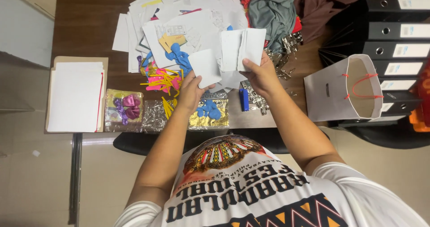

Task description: The person folds small white pieces of paper by hand and places them into a white paper bag. The workspace is cluttered with colorful paper cutouts, metal clips, and binders.

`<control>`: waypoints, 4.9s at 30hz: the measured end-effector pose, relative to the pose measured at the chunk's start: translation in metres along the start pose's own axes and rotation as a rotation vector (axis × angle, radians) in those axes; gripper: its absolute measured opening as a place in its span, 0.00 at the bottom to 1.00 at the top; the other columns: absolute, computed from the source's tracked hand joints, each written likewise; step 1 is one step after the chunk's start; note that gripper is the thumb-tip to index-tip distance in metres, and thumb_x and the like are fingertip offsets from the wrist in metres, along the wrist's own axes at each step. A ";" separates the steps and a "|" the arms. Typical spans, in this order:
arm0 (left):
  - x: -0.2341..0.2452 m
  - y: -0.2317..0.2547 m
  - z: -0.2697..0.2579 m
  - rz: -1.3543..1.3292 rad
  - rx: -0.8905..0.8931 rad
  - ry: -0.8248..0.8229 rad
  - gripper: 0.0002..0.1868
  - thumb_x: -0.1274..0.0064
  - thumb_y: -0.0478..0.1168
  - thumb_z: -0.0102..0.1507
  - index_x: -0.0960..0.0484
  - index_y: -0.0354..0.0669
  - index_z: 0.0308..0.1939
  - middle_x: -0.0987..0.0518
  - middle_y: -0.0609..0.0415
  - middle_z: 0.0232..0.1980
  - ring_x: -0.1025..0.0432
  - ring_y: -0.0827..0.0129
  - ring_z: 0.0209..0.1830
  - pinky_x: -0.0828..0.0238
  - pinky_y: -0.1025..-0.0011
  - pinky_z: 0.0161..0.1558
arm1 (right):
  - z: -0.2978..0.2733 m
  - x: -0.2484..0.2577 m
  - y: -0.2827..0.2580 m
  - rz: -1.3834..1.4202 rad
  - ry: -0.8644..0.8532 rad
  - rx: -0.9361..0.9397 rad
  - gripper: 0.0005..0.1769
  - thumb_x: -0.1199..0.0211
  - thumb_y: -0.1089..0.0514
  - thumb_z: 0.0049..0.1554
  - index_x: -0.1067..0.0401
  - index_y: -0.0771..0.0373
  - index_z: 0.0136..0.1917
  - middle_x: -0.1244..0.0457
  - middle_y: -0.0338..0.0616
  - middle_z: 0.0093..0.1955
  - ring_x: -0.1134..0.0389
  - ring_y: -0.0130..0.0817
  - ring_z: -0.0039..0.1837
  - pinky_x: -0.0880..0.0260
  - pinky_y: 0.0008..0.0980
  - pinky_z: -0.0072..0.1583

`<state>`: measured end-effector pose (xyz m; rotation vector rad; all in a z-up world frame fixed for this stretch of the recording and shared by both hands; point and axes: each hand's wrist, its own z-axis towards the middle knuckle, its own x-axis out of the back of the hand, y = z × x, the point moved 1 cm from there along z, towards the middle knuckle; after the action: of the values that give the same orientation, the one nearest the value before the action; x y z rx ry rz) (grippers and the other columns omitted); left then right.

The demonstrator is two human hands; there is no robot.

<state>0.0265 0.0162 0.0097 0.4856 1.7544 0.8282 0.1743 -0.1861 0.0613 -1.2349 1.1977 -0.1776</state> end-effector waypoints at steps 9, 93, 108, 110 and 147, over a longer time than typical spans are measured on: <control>-0.004 -0.002 -0.005 0.306 -0.195 0.145 0.14 0.52 0.29 0.70 0.27 0.31 0.60 0.21 0.45 0.55 0.22 0.63 0.50 0.16 0.62 0.45 | 0.002 -0.023 0.057 0.100 -0.053 -0.138 0.27 0.32 0.64 0.58 0.36 0.57 0.68 0.33 0.42 0.61 0.30 0.35 0.61 0.26 0.44 0.61; 0.019 -0.007 -0.013 0.080 0.021 0.080 0.21 0.60 0.29 0.68 0.34 0.36 0.66 0.25 0.45 0.64 0.26 0.59 0.59 0.22 0.58 0.53 | 0.004 -0.015 0.067 -0.310 0.110 0.038 0.15 0.36 0.69 0.59 0.29 0.70 0.60 0.28 0.47 0.53 0.28 0.26 0.52 0.27 0.26 0.55; 0.031 -0.007 -0.023 0.118 0.074 -0.013 0.23 0.58 0.28 0.66 0.34 0.39 0.67 0.25 0.46 0.63 0.26 0.60 0.58 0.24 0.58 0.54 | -0.019 -0.047 0.081 -0.425 0.152 0.072 0.17 0.36 0.69 0.58 0.28 0.69 0.61 0.31 0.41 0.50 0.31 0.23 0.50 0.29 0.24 0.53; 0.033 -0.005 -0.023 0.110 0.084 -0.034 0.24 0.58 0.28 0.65 0.34 0.39 0.66 0.25 0.46 0.63 0.26 0.59 0.58 0.23 0.58 0.54 | -0.020 -0.044 0.084 -0.424 0.188 0.082 0.17 0.36 0.69 0.58 0.28 0.69 0.61 0.31 0.41 0.50 0.31 0.24 0.50 0.29 0.24 0.53; 0.054 -0.002 -0.033 0.138 0.148 -0.018 0.25 0.60 0.32 0.66 0.37 0.40 0.69 0.27 0.45 0.64 0.27 0.55 0.57 0.25 0.55 0.49 | -0.030 -0.062 0.109 -0.444 0.350 0.141 0.16 0.32 0.67 0.58 0.24 0.70 0.60 0.28 0.43 0.48 0.30 0.23 0.48 0.30 0.21 0.51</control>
<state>-0.0224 0.0420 -0.0215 0.7174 1.7880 0.7907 0.0730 -0.1192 0.0169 -1.3653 1.1645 -0.8216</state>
